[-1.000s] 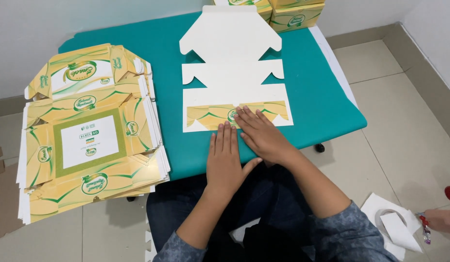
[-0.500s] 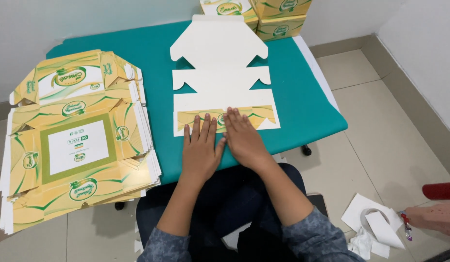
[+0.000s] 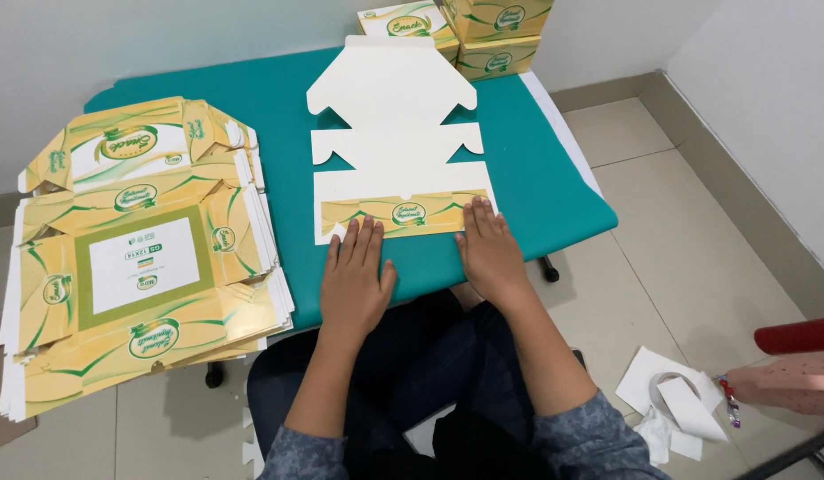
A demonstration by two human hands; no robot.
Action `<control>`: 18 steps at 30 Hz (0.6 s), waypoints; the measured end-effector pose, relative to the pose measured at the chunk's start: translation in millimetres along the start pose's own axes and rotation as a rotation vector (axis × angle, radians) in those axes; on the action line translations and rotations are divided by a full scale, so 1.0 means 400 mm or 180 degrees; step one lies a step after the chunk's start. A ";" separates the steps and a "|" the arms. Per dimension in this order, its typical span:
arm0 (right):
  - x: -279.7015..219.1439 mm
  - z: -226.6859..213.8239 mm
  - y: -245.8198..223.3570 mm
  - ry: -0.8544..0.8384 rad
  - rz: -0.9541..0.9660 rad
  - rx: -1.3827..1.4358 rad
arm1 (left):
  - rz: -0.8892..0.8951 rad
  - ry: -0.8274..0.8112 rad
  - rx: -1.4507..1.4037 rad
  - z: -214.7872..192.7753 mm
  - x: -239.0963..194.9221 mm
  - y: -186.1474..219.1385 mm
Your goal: The person folds a flat cardboard box blank into a finished rectangular box. They fold the side flaps, tuck the tabs into slots, and close the lid to complete the assembly.
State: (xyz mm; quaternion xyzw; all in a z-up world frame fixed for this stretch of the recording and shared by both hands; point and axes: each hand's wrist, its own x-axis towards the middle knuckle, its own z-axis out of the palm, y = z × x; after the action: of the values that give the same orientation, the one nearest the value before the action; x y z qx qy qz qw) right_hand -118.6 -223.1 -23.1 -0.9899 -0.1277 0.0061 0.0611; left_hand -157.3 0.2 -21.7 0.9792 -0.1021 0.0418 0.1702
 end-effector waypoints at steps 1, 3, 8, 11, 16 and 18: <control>0.004 0.008 -0.006 0.0023 0.0026 -0.0047 | -0.0008 0.0015 0.0013 0.000 -0.002 0.001; 0.025 0.005 -0.077 0.0002 -0.0337 0.0068 | 0.0021 0.0102 0.0013 0.013 -0.007 0.001; 0.066 0.028 -0.196 0.0116 -0.1201 0.0176 | 0.0089 0.0342 0.0218 0.033 0.000 -0.015; 0.059 0.048 -0.153 0.0198 -0.1230 0.0302 | 0.0136 0.0383 0.0256 0.026 -0.008 -0.014; 0.060 0.055 0.040 0.0303 -0.0006 -0.0110 | 0.0149 0.0300 0.0000 0.011 -0.013 -0.005; 0.068 0.063 0.068 0.0204 0.0226 -0.0153 | 0.0143 0.0329 -0.0020 0.003 -0.012 0.000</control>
State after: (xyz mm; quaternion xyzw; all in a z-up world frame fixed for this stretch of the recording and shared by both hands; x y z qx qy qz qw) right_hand -86.2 -239.2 -51.2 -0.9947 -0.0907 -0.0265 0.0410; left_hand -162.0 0.6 -23.5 0.9727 -0.1154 0.0958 0.1773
